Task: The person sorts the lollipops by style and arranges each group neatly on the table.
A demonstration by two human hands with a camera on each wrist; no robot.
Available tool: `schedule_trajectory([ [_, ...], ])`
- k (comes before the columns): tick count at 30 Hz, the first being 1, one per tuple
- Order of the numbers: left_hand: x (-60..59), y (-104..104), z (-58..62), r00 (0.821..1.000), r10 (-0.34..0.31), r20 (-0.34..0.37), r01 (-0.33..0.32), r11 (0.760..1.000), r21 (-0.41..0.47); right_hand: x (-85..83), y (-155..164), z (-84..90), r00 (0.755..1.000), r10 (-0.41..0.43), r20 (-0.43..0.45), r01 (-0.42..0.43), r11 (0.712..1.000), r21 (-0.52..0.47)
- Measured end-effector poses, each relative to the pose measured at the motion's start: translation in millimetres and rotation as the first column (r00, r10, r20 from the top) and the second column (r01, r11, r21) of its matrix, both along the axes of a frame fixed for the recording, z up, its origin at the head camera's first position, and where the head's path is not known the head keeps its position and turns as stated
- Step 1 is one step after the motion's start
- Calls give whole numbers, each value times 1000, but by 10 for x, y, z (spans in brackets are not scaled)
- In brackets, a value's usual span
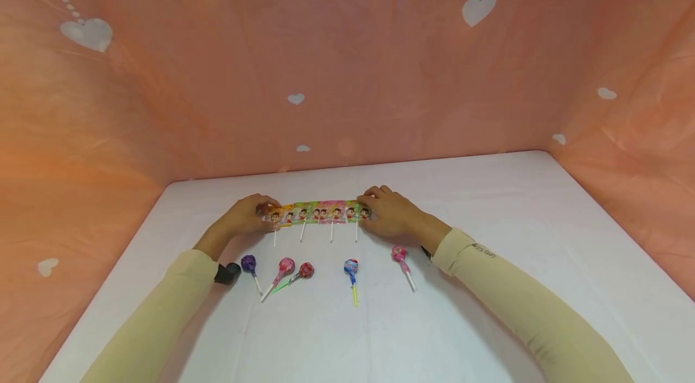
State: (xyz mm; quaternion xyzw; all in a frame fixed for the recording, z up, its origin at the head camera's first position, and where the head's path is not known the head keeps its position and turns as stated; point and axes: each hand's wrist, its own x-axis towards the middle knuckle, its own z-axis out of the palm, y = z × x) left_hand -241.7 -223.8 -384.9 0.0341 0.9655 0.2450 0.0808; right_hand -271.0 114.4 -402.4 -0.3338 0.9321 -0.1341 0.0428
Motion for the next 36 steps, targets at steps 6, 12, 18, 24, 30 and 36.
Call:
schedule_trajectory([
  [6, -15, -3, 37, 1000, 12, 15, -12, 1000, 12, 23, 35, -7, 1000, -18, -13, 18, 1000, -4],
  [12, -18, -9, 34, 1000, 19, 18, -18, 1000, -8, 90, 70, -9, 999, 5, -46, -5, 1000, -1],
  [18, -5, 0, 38, 998, 42, 35, -43, 999, 15, 160, 118, 9, 994, 36, -102, -40, 999, -32],
  [24, -10, -89, 42, 1000, -4, 23, 3, 1000, 23, 258, 195, 31, 984, 63, -165, -74, 995, -63],
  [30, 34, -231, 58, 999, -35, 5, 35, 997, 65, 382, 342, 26, 986, 36, -163, -49, 996, -76],
  [36, 225, -365, 112, 997, -60, -49, 65, 993, 99, 511, 534, 8, 985, 1, -175, -12, 998, -64],
])
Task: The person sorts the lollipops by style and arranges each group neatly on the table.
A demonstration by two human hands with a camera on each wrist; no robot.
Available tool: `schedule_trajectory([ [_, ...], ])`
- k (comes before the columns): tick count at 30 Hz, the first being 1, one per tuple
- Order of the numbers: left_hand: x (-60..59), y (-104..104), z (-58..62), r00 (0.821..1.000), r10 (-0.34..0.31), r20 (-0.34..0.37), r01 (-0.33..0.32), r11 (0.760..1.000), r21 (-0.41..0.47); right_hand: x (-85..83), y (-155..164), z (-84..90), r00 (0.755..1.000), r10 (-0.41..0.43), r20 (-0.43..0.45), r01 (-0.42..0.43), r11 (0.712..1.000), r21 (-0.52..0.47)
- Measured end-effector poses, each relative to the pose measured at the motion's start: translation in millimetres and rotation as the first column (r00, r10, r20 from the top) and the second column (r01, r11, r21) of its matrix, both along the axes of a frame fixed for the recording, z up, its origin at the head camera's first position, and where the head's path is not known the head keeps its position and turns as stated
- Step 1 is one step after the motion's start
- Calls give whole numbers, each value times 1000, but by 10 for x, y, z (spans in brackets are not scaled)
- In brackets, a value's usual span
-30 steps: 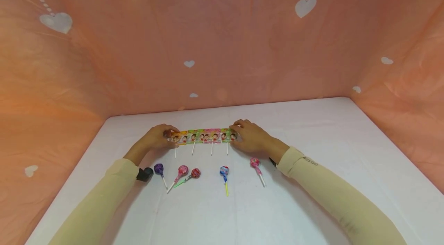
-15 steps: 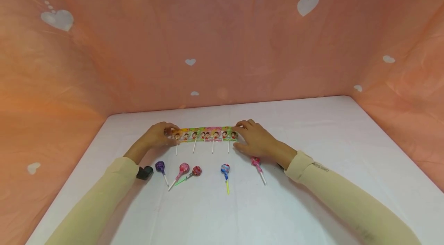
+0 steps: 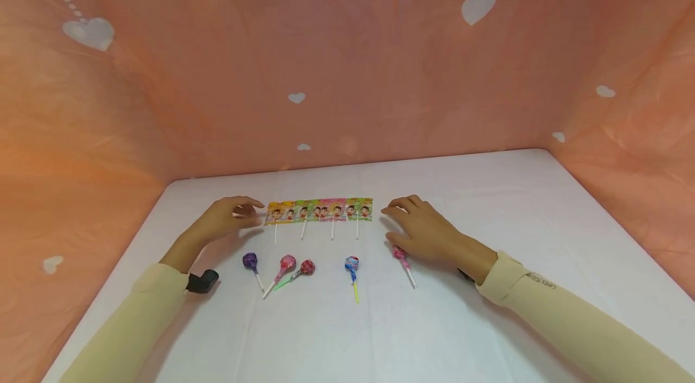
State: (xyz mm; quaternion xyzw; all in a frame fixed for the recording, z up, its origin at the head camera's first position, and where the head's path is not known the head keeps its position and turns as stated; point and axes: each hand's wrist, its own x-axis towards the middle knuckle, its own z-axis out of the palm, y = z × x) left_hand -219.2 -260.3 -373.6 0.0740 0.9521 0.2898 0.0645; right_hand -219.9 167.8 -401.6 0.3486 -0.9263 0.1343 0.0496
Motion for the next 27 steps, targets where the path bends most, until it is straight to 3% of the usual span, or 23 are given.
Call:
schedule_trajectory([
  [9, 479, -12, 108, 994, -41, -104, 40, 999, -8, 156, 162, 2, 998, 0, -57, -3, 999, -44],
  [15, 749, 60, 79, 996, -24, -81, 19, 998, -54, 286, 26, 24, 998, 15, -62, -19, 997, -73],
  [21, 851, 118, 39, 998, 0, -67, -8, 993, -121, 419, -368, 106, 988, 90, -123, -101, 991, -85],
  [27, 861, 128, 10, 998, -1, -62, -8, 989, -147, 589, -868, 245, 993, 121, 6, -120, 988, -100],
])
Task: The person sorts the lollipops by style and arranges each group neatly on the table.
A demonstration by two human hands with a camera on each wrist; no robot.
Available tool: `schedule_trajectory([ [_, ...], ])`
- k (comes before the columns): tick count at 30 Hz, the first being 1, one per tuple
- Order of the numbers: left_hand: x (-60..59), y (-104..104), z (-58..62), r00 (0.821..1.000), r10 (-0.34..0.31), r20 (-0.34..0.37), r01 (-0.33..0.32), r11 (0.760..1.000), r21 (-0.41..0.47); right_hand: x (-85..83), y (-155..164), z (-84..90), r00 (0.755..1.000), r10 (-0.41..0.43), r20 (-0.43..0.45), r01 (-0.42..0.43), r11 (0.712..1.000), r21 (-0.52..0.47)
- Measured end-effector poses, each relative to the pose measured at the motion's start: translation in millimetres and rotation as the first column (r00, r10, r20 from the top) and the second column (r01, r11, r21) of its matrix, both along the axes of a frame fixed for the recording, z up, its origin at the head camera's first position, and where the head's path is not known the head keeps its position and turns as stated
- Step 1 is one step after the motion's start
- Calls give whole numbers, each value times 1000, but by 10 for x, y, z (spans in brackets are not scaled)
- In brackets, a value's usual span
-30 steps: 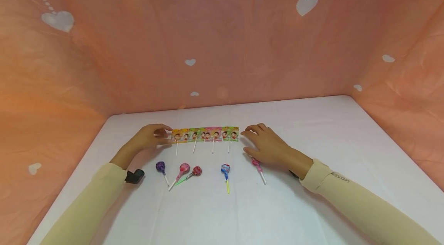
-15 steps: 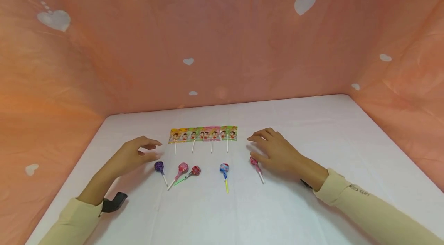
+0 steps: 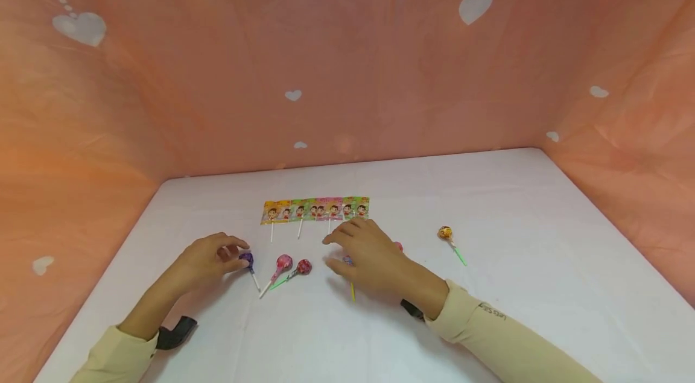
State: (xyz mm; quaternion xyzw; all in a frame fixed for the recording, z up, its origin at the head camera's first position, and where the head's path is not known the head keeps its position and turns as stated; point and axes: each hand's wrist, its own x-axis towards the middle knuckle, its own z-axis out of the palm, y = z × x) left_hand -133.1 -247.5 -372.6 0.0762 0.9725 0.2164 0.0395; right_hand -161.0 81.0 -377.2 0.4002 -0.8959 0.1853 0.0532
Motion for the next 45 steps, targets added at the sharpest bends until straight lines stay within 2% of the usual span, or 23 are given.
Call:
schedule_trajectory([
  [5, 0, 27, -17, 999, 27, 21, -26, 1000, -9, 121, -379, 48, 997, -1, 79, -1, 1000, 15],
  [11, -23, 59, -55, 1000, 8, 21, -9, 1000, 3, 118, -589, -68, 995, -79, 55, 75, 995, 70],
  [17, -36, 100, -54, 999, 1, 41, -1, 1000, 14, 81, -512, -130, 997, -67, 49, 64, 996, 56],
  [21, -31, 96, -32, 999, 4, 43, -5, 1000, 21, 25, -396, -60, 998, -34, 58, 30, 997, 68],
  [28, -31, 87, -29, 998, 7, 64, -9, 999, 38, -76, -206, 50, 990, 44, 134, -62, 989, 132],
  [32, -42, 81, -33, 997, 9, 75, -12, 999, 36, -92, -214, 70, 988, 52, 149, -71, 990, 125],
  [39, -52, 47, -10, 997, 27, 78, -27, 1000, 4, -54, -524, 123, 955, -21, 295, 17, 1000, 15],
  [45, -26, 23, -13, 996, 21, 84, -22, 1000, 16, -7, -812, 79, 950, -101, 295, 105, 994, 3],
])
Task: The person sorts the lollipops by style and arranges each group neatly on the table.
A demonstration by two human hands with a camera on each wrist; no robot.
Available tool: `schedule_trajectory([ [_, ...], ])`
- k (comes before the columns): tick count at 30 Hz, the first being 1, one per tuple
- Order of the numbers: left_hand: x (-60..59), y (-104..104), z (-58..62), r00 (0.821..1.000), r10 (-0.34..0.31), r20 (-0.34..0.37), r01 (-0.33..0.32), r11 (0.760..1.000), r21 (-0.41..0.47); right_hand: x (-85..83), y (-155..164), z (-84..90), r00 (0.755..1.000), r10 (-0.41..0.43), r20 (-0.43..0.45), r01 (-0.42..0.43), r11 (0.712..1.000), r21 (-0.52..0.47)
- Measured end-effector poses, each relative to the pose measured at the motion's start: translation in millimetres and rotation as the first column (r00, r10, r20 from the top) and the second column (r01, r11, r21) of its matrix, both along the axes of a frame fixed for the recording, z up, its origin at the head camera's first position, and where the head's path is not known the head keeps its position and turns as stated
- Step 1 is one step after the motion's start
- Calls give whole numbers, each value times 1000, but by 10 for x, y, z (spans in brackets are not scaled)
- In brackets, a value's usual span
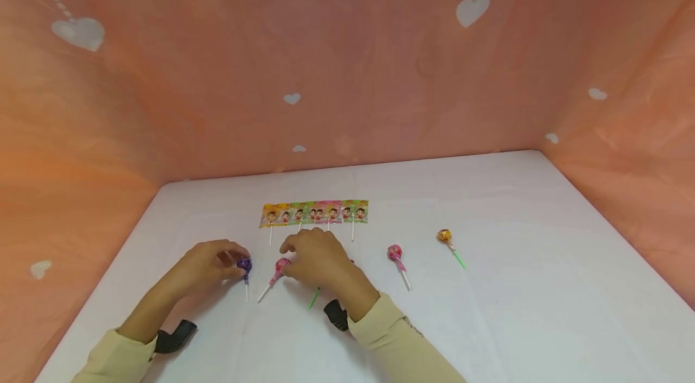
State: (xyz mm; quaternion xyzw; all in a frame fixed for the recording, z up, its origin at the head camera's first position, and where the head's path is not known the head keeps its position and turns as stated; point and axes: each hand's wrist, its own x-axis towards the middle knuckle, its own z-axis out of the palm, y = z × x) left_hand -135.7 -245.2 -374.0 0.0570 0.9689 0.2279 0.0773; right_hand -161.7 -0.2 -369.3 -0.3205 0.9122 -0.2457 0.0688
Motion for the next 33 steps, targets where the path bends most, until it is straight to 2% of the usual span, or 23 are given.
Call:
schedule_trajectory([
  [7, 5, -24, -27, 999, -28, -22, 28, 999, 16, 9, -113, -98, 998, -37, -42, 40, 998, 51],
  [15, 4, -41, -10, 998, -40, -46, 40, 999, 18, -19, -176, -172, 997, -54, -53, 57, 997, 51],
  [26, -17, -38, -8, 997, -58, -51, 62, 996, 66, 8, -73, -131, 994, -100, -32, 101, 995, 10],
  [33, -96, -39, 26, 998, -52, -47, 56, 994, 96, -21, 54, -81, 993, -113, -18, 113, 994, 1],
])
